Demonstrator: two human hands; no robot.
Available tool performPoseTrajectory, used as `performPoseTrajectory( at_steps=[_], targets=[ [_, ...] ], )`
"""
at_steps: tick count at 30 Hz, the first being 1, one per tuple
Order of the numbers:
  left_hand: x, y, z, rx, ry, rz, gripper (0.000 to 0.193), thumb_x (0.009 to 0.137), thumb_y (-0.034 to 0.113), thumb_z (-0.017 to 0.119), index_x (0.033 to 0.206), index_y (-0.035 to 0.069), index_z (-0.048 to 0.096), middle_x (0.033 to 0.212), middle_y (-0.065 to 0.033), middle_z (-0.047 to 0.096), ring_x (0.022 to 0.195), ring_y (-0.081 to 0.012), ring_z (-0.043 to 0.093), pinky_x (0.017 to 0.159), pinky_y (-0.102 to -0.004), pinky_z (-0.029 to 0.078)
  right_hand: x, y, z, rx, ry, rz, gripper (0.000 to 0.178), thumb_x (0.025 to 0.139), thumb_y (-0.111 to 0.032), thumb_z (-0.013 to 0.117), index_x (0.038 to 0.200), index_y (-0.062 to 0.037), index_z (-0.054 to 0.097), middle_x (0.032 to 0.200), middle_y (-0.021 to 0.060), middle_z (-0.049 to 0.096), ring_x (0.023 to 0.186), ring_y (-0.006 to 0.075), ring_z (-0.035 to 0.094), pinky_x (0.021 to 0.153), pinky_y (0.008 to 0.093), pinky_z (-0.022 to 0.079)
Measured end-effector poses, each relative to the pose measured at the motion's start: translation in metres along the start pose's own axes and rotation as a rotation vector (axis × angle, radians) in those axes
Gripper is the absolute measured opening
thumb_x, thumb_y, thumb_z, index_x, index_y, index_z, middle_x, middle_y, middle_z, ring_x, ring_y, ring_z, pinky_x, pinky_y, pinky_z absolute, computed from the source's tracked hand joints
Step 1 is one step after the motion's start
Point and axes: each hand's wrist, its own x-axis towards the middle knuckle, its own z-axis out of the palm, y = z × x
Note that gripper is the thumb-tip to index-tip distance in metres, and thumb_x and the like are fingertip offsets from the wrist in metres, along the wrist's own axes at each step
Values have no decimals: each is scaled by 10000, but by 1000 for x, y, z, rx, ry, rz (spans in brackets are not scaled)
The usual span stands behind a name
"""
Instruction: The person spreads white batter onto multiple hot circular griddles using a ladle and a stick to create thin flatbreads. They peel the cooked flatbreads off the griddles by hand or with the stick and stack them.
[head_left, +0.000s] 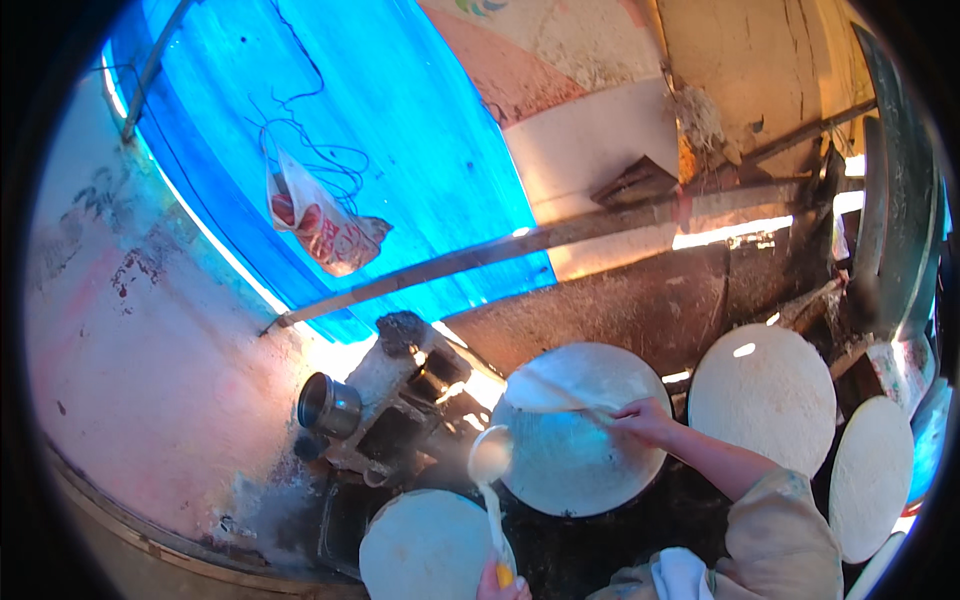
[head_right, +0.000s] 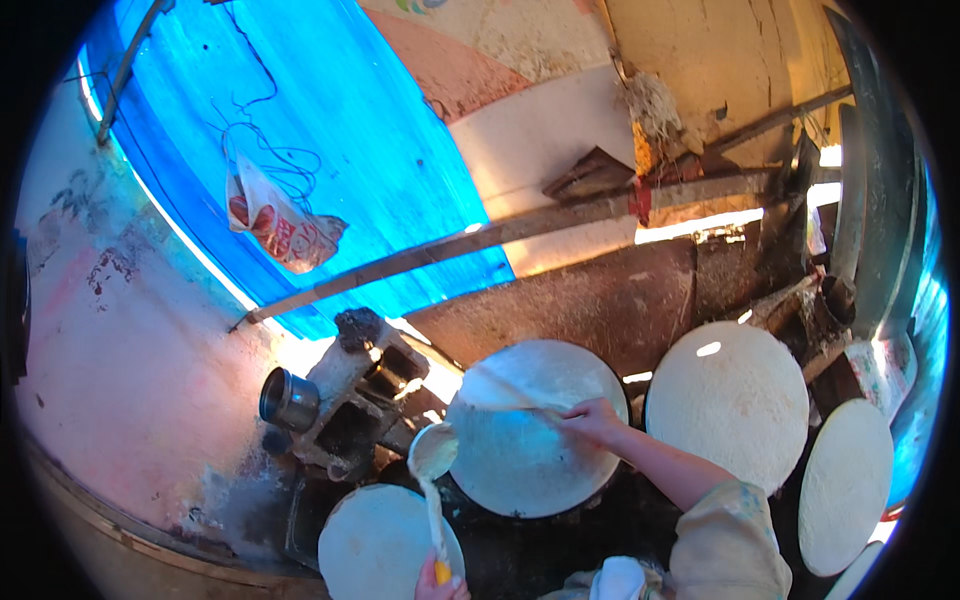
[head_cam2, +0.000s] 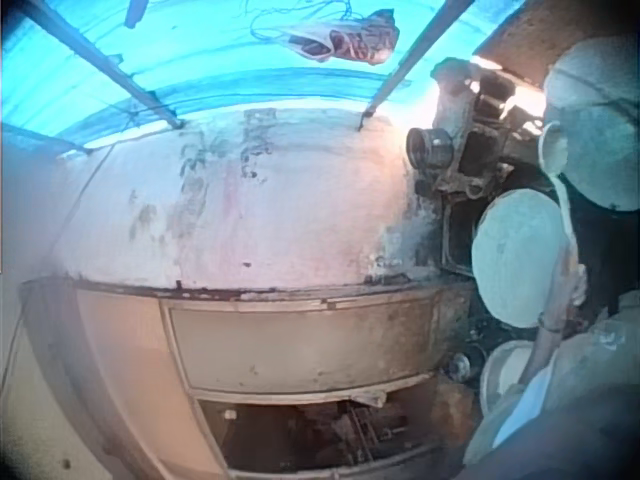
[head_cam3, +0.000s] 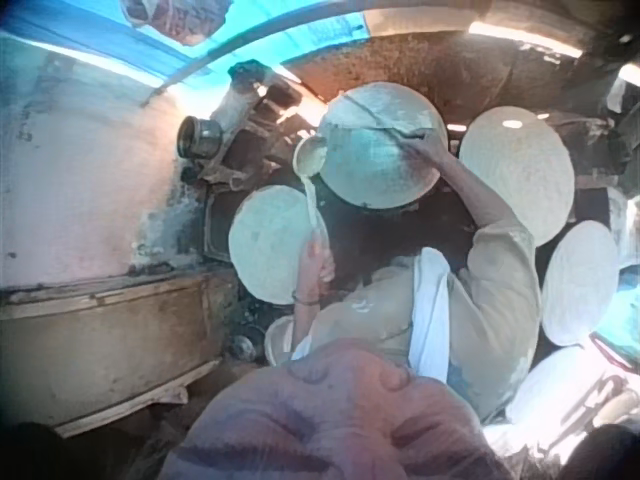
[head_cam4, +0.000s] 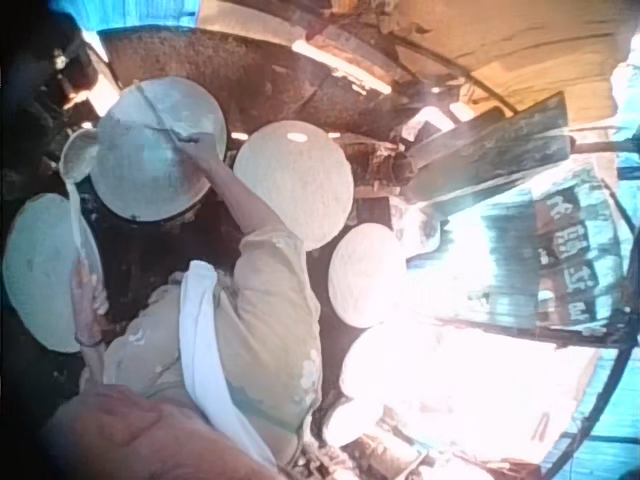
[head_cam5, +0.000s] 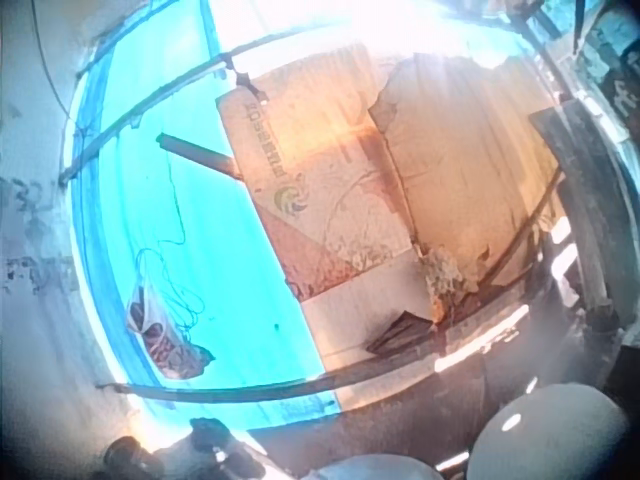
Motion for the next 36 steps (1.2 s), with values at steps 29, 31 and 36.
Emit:
performPoseTrajectory(
  at_steps=[29, 31, 36],
  targets=[
    [-39, -17, -26, -487, -180, 263, 528, 805, 54, 586, 1265, 145, 345, 727, -16, 432, 454, -55, 383, 342, -152, 313, 36, 21, -56, -24, -681, 161, 263, 737, -152, 701, 981, -60, 666, 749, 12, 626, 624, 106, 565, 549, 231, 469],
    [-34, -14, -24, -630, -66, 222, 539, 801, 60, 592, 1270, 141, 339, 716, -17, 424, 441, -56, 374, 339, -152, 315, 54, 21, -61, 9, -557, 58, 263, 728, -172, 706, 962, -55, 673, 796, 15, 643, 658, 110, 585, 589, 245, 491],
    [-20, -16, -22, -1033, -37, 25, 558, 790, 58, 605, 1279, 141, 349, 712, -24, 424, 425, -78, 379, 319, -175, 316, 34, -20, -24, -253, -551, 213, 274, 741, -186, 697, 996, -91, 665, 673, -9, 608, 465, 73, 475, 393, 221, 377]
  ],
)
